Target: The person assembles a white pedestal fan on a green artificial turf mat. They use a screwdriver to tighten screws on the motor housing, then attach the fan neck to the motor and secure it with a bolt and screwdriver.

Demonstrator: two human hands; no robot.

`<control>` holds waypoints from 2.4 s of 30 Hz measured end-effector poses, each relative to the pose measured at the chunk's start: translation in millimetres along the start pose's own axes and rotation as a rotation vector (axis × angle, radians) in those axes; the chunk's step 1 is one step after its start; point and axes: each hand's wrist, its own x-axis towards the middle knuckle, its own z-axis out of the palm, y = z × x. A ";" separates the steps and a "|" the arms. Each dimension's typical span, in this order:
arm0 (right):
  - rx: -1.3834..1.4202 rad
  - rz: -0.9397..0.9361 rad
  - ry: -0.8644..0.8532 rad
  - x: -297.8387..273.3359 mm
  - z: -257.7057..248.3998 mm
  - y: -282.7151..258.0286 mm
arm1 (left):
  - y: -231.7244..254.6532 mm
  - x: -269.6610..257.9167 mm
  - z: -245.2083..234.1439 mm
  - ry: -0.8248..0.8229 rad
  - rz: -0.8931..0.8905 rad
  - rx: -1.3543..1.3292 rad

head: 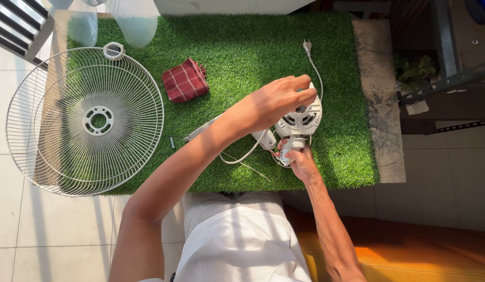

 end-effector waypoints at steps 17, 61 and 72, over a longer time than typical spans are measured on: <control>0.152 0.010 0.203 14.9 3.8 20.0 | -11.3 24.6 30.8 0.053 -0.381 0.118; 0.019 -0.019 0.047 7.3 -5.0 19.1 | -36.0 42.2 25.3 -0.147 -0.261 0.337; -0.035 0.001 0.055 6.8 -8.2 20.5 | -38.2 50.9 22.9 -0.271 0.139 0.291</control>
